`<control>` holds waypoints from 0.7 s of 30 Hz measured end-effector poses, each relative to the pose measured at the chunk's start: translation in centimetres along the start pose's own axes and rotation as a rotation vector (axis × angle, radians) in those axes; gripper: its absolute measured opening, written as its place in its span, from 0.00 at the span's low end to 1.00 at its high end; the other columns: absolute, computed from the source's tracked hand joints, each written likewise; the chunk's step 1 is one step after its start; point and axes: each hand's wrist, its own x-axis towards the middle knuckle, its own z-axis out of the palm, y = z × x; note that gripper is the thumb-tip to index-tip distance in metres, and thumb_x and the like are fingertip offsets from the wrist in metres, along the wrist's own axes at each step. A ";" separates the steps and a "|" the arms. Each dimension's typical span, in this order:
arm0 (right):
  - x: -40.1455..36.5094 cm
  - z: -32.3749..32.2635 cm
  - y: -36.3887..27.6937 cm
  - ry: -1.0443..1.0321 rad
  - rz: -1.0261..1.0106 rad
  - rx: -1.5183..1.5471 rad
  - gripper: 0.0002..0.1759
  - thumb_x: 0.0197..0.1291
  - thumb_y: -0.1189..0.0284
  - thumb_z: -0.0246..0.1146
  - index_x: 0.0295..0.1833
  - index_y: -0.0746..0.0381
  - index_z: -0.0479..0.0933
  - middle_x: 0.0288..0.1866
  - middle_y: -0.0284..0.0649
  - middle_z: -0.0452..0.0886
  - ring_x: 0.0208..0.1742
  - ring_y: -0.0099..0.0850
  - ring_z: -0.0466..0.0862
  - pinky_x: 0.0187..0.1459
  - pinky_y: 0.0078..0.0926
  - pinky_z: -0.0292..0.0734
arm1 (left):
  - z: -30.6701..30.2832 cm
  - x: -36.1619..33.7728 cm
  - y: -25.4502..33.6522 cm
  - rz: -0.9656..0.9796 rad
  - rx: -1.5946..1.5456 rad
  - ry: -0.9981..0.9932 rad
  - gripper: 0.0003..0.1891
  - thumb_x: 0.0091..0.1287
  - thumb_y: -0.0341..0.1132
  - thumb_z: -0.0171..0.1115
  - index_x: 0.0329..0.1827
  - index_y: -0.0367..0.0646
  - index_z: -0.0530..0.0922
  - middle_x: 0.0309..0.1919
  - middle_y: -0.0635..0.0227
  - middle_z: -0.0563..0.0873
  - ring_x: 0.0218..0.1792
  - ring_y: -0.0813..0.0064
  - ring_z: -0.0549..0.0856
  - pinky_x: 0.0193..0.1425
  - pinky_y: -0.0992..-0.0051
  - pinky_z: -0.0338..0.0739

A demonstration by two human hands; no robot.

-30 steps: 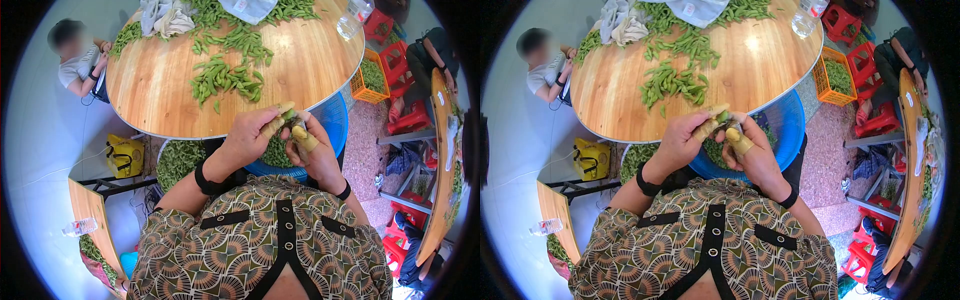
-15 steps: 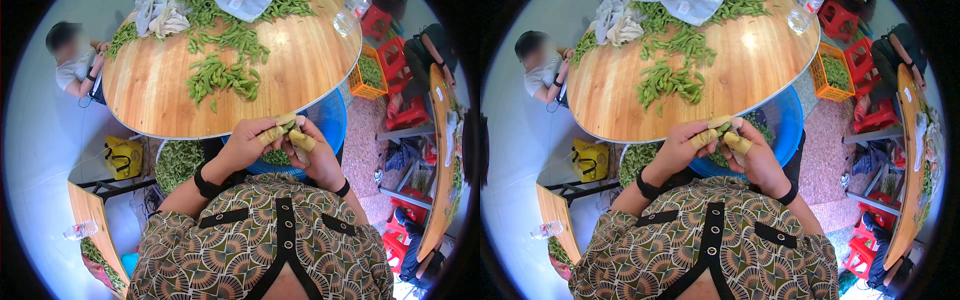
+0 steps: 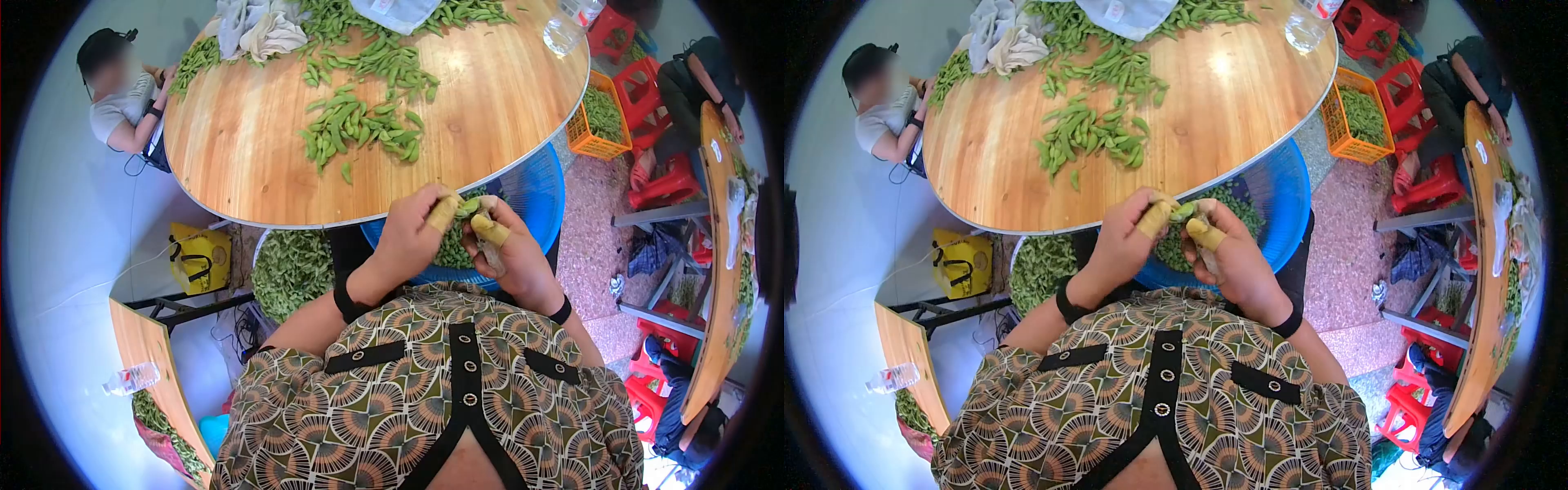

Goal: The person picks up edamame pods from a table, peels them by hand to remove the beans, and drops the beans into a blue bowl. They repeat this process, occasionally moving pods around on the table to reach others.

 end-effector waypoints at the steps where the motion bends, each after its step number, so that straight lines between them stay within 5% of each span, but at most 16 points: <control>1: 0.0 -0.4 0.2 0.002 0.002 0.000 0.08 0.72 0.71 0.54 0.53 0.60 0.70 0.39 0.31 0.74 0.32 0.21 0.73 0.20 0.16 0.62 | 0.0 0.1 -0.1 -0.002 -0.002 -0.001 0.05 0.68 0.29 0.58 0.42 0.37 0.78 0.29 0.57 0.82 0.31 0.61 0.84 0.34 0.70 0.76; 4: 0.5 -1.7 0.9 0.009 -0.077 -0.245 0.09 0.68 0.73 0.58 0.51 0.62 0.72 0.38 0.33 0.75 0.35 0.24 0.76 0.26 0.23 0.69 | 0.1 0.4 -0.6 -0.089 -0.034 -0.051 0.05 0.68 0.29 0.57 0.41 0.37 0.77 0.29 0.52 0.81 0.32 0.49 0.82 0.34 0.66 0.76; 6: 0.7 -1.7 1.3 0.188 -0.623 -1.002 0.13 0.62 0.75 0.63 0.50 0.65 0.74 0.38 0.40 0.76 0.38 0.32 0.79 0.36 0.30 0.75 | 0.6 0.3 -0.7 0.235 0.347 0.052 0.05 0.69 0.27 0.55 0.43 0.36 0.76 0.27 0.55 0.80 0.27 0.57 0.80 0.32 0.70 0.74; 9: 0.6 -0.7 0.8 0.258 -0.825 -1.076 0.18 0.55 0.78 0.66 0.51 0.67 0.73 0.41 0.47 0.77 0.42 0.42 0.80 0.45 0.35 0.76 | 1.0 0.2 -1.6 0.397 0.423 0.046 0.06 0.67 0.25 0.55 0.44 0.36 0.76 0.32 0.51 0.81 0.33 0.50 0.81 0.36 0.65 0.75; 13: 1.1 -0.6 0.8 0.224 -0.799 -1.128 0.19 0.51 0.82 0.64 0.50 0.67 0.73 0.42 0.50 0.77 0.43 0.48 0.79 0.44 0.36 0.75 | 1.4 -0.5 -0.5 0.354 0.363 0.015 0.07 0.64 0.24 0.56 0.45 0.36 0.76 0.36 0.49 0.81 0.38 0.46 0.82 0.40 0.63 0.76; 21: 2.2 -2.4 1.8 0.189 -0.737 -1.138 0.18 0.47 0.87 0.58 0.47 0.66 0.73 0.37 0.52 0.76 0.38 0.53 0.79 0.40 0.40 0.75 | 1.0 -0.6 -0.3 0.135 0.181 -0.041 0.07 0.64 0.25 0.59 0.44 0.37 0.77 0.33 0.54 0.81 0.31 0.55 0.81 0.34 0.69 0.75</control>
